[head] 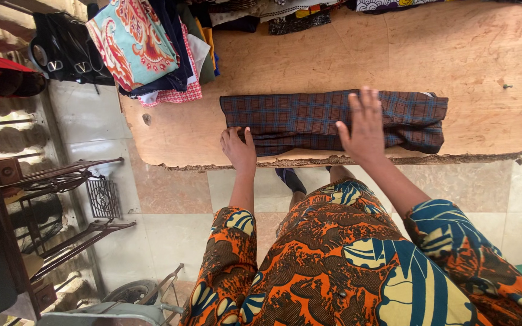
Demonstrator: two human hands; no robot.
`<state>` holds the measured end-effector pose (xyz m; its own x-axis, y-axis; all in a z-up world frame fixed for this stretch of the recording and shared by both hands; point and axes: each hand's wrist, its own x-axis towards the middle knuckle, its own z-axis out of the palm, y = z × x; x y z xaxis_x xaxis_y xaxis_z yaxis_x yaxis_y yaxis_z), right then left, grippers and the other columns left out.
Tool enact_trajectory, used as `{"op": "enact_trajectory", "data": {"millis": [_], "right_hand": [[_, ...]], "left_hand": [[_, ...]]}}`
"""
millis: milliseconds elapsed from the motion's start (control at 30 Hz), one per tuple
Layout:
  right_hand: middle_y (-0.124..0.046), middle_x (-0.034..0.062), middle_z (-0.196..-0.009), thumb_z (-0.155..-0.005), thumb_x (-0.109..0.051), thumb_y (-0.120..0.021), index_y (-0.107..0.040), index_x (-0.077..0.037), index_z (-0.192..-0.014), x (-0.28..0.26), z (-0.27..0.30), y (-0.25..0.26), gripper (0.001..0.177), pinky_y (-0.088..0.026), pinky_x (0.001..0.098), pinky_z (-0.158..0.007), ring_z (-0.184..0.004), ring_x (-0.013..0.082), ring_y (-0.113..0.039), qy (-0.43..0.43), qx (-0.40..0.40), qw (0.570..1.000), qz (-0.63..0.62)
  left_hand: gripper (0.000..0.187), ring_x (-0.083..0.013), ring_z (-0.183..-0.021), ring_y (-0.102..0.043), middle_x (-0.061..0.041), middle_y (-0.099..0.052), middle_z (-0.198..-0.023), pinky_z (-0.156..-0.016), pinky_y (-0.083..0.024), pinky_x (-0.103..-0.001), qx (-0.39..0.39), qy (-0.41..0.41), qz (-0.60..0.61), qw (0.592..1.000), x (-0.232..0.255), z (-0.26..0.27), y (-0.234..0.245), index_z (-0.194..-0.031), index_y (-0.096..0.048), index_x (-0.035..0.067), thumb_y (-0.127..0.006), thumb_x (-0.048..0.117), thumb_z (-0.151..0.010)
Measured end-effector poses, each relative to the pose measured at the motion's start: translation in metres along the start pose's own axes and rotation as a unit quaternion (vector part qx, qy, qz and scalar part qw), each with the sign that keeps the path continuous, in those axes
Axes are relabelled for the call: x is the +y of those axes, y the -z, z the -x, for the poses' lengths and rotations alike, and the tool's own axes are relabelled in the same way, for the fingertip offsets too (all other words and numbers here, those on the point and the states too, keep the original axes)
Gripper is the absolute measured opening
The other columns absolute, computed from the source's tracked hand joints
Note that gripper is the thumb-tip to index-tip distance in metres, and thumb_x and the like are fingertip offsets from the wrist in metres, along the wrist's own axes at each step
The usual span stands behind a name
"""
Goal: The person picks up various folded clothing items from a table and places them into an open suitcase.
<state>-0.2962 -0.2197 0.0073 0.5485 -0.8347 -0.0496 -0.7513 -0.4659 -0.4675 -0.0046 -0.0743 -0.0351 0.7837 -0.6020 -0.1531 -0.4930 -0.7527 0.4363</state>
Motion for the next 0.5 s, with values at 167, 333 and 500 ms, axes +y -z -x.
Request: {"op": "enact_trajectory", "data": {"millis": [167, 333, 500], "right_hand": [[-0.013, 0.0165, -0.173, -0.094, -0.014, -0.053, -0.026, -0.016, -0.165, -0.038, -0.010, -0.027, 0.077, -0.012, 0.0544, -0.128, -0.159, 0.0370, -0.007, 0.082, -0.100, 0.990, 0.056], [-0.015, 0.0131, -0.172, -0.088, -0.008, -0.055, -0.030, -0.024, -0.164, -0.040, -0.002, -0.052, 0.082, -0.012, 0.0567, -0.126, -0.158, 0.0388, -0.009, 0.108, -0.150, 0.977, 0.108], [-0.014, 0.0121, -0.173, -0.088, -0.009, -0.054, -0.029, -0.025, -0.165, -0.038, -0.005, -0.056, 0.083, -0.010, 0.0567, -0.127, -0.159, 0.0389, -0.008, 0.106, -0.153, 0.977, 0.100]], "left_hand": [[0.093, -0.0467, -0.124, -0.045, -0.029, -0.042, -0.138, -0.096, -0.046, -0.057, -0.001, 0.131, -0.048, 0.990, -0.007, -0.021, -0.005, -0.140, -0.035, -0.007, -0.087, 0.038, -0.077], [0.088, -0.0424, -0.110, -0.061, -0.027, -0.053, -0.128, -0.092, -0.054, -0.051, -0.083, 0.234, -0.004, 0.969, -0.036, -0.041, -0.029, -0.131, -0.044, -0.007, -0.093, 0.037, -0.073], [0.047, -0.0298, -0.088, -0.070, -0.019, -0.071, -0.102, -0.076, -0.058, -0.044, -0.222, 0.288, 0.282, 0.888, -0.061, -0.068, -0.034, -0.108, -0.066, -0.009, -0.084, 0.015, -0.071]]}}
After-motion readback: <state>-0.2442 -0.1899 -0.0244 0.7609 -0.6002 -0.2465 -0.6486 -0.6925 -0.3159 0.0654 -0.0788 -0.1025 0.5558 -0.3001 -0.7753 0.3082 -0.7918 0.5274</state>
